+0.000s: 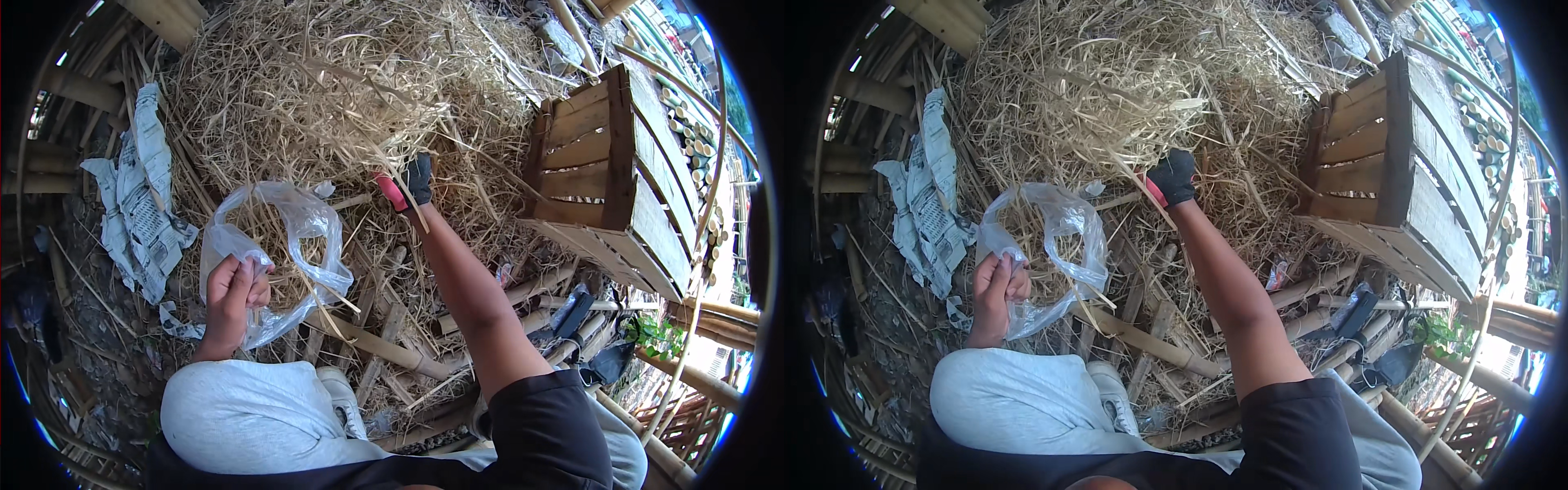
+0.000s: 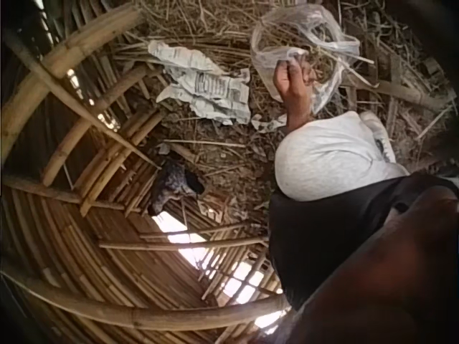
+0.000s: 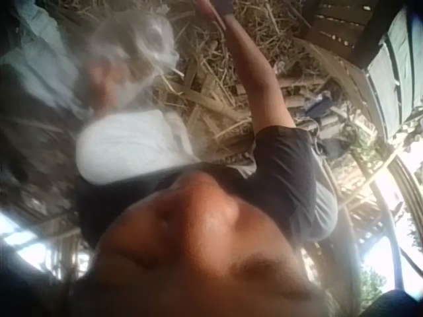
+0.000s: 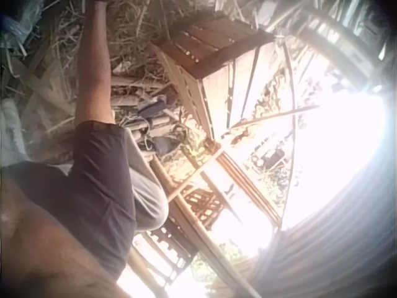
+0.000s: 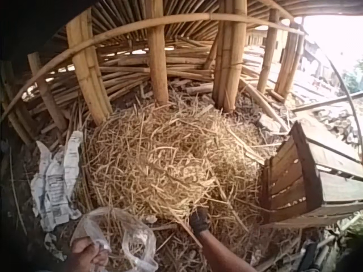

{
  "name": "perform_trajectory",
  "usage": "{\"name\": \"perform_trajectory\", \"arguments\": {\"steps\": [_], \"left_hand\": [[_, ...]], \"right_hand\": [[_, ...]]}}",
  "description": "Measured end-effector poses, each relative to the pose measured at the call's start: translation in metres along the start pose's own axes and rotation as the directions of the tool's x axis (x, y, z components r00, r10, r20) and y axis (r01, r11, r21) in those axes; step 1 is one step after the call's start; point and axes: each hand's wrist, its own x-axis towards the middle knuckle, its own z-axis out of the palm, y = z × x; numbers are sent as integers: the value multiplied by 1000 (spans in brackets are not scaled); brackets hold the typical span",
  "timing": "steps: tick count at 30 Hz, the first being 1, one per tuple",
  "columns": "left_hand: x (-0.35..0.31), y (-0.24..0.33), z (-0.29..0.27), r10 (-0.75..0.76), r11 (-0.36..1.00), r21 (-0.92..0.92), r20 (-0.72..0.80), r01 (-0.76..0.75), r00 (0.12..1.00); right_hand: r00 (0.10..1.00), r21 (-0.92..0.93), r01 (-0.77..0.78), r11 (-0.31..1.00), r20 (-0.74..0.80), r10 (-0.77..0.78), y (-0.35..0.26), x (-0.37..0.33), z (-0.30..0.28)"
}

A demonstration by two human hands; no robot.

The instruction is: The person picks up bunches of straw from a large pile on the ground and puts them into a clear plastic bag held in the other hand.

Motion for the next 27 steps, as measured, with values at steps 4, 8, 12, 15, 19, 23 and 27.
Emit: {"name": "perform_trajectory", "arguments": {"steps": [4,8,12,15,19,23,27], "left_hand": [[5,0,1,-39,999,16,-18,39,999],[7,2,2,-24,1000,11,-32,24,999],[7,3,4,40,999,-22,-36,-41,999],[7,4,5,21,999,-33,-51,-23,998],[3,5,5,-31,1000,-4,-18,31,999],[0,7,3,-49,997,57,18,48,999],[-5,6,0,-17,999,-34,29,18,999]], "right_hand": [[988,-31,94,995,130,-89,15,-13,-4],[967,-50,154,987,212,-140,29,-24,-11],[934,-28,207,978,303,-189,39,-44,-20],[909,1,240,971,352,-225,42,-63,-28],[890,22,258,966,384,-247,46,-78,-37],[880,25,279,960,393,-266,48,-80,-44],[871,33,292,956,404,-280,46,-75,-47]]}}
